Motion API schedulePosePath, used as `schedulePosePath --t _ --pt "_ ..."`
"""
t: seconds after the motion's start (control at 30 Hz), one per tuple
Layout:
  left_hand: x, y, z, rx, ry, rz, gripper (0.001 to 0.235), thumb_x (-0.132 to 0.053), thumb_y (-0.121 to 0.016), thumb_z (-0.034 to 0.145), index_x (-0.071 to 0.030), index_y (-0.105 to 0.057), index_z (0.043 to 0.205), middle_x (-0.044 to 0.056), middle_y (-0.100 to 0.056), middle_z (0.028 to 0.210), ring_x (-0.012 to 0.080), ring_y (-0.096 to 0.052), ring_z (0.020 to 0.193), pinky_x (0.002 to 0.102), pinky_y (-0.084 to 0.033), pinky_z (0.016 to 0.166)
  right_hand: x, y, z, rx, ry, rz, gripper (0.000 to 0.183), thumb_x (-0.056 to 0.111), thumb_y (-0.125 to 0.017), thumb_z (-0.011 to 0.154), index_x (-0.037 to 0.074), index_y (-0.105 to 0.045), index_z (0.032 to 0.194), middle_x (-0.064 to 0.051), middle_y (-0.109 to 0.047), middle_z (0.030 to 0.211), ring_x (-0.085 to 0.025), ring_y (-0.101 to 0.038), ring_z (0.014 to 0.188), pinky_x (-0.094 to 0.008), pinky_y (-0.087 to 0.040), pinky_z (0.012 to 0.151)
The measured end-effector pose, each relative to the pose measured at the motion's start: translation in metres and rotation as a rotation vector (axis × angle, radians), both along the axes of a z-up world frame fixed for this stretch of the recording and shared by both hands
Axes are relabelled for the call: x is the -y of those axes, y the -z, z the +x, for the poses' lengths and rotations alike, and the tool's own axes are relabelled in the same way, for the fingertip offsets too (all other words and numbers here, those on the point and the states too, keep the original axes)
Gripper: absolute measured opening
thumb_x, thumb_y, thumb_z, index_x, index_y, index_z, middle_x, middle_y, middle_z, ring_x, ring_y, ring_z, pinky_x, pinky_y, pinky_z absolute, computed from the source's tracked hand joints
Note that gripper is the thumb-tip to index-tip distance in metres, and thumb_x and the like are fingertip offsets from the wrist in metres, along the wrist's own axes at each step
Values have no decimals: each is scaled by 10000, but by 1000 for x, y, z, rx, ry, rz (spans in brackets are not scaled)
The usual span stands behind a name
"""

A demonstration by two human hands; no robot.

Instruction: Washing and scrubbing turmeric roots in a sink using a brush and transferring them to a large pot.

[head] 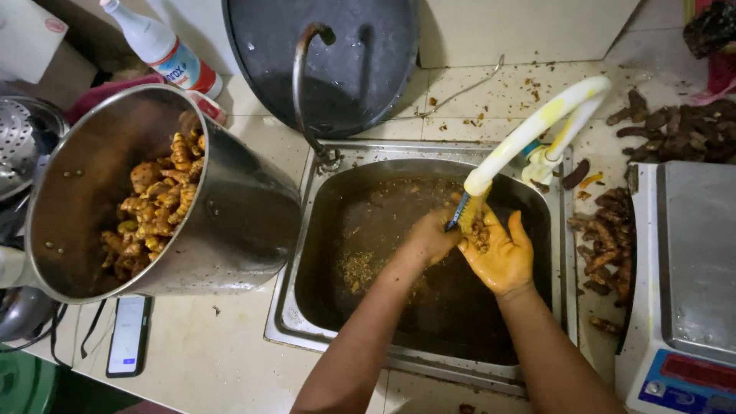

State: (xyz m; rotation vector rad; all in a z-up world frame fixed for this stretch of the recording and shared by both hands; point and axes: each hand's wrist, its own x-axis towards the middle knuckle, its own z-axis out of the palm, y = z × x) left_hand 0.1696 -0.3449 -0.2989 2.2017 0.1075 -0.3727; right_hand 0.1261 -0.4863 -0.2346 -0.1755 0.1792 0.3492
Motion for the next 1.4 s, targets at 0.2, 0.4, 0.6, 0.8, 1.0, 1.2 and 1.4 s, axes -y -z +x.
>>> schedulePosePath --t 0.2,0.4,0.6,0.8,1.0,1.2,1.4 --pt "-6 -85 -32 6 -358 -696 91 -61 -739 811 -20 -689 874 102 -611 604 127 -524 427 254 -387 344 8 37 5 -38 38 65 691 556 -545 979 22 -559 1418 -254 -619 1379 -453 -574 1244 -563 -446 1065" --pt "-5 -167 -79 -110 227 157 945 -466 -554 956 -240 59 1638 392 -296 1533 615 -444 1313 660 -384 1110 18 73 16 -168 115 -225 614 542 -492 1014 121 -545 1459 -92 -621 1368 -328 -604 1227 -482 -463 1133" --pt "20 -100 -80 -160 312 252 570 -321 -329 1072 -230 -236 1627 271 -376 1438 559 -627 1109 578 -541 953 2 115 19 -252 85 -416 350 349 -502 1075 107 -645 1283 -213 -666 1333 -395 -641 1250 -520 -503 1104" --pt "12 -124 -98 -278 379 128 630 -482 -251 1033 -301 -206 1634 250 -499 1403 502 -533 1289 667 -420 1035 7 114 24 -253 124 -203 335 280 -508 1070 57 -675 1256 -195 -652 1378 -406 -592 1322 -572 -423 1163" --pt "20 -60 -82 -258 318 192 637 -516 -205 1030 -384 -91 1643 176 -458 1502 447 -486 1354 743 -297 1062 -4 137 20 -242 92 -272 363 287 -505 1067 58 -638 1315 -183 -658 1362 -389 -612 1294 -564 -470 1137" --pt "18 -33 -111 6 148 -312 504 -338 -545 1014 -237 -507 1507 164 -601 1413 368 -532 1341 517 -421 1126 18 111 14 -121 80 -77 371 265 -634 976 76 -688 1290 -154 -683 1347 -358 -610 1309 -508 -444 1160" --pt "-41 -99 -102 44 -131 -366 655 -395 -845 757 -89 -608 1285 139 -721 987 288 -675 940 424 -550 825 2 73 2 -107 19 -35 475 373 -535 1024 73 -631 1379 -175 -664 1343 -382 -606 1258 -561 -439 1121"
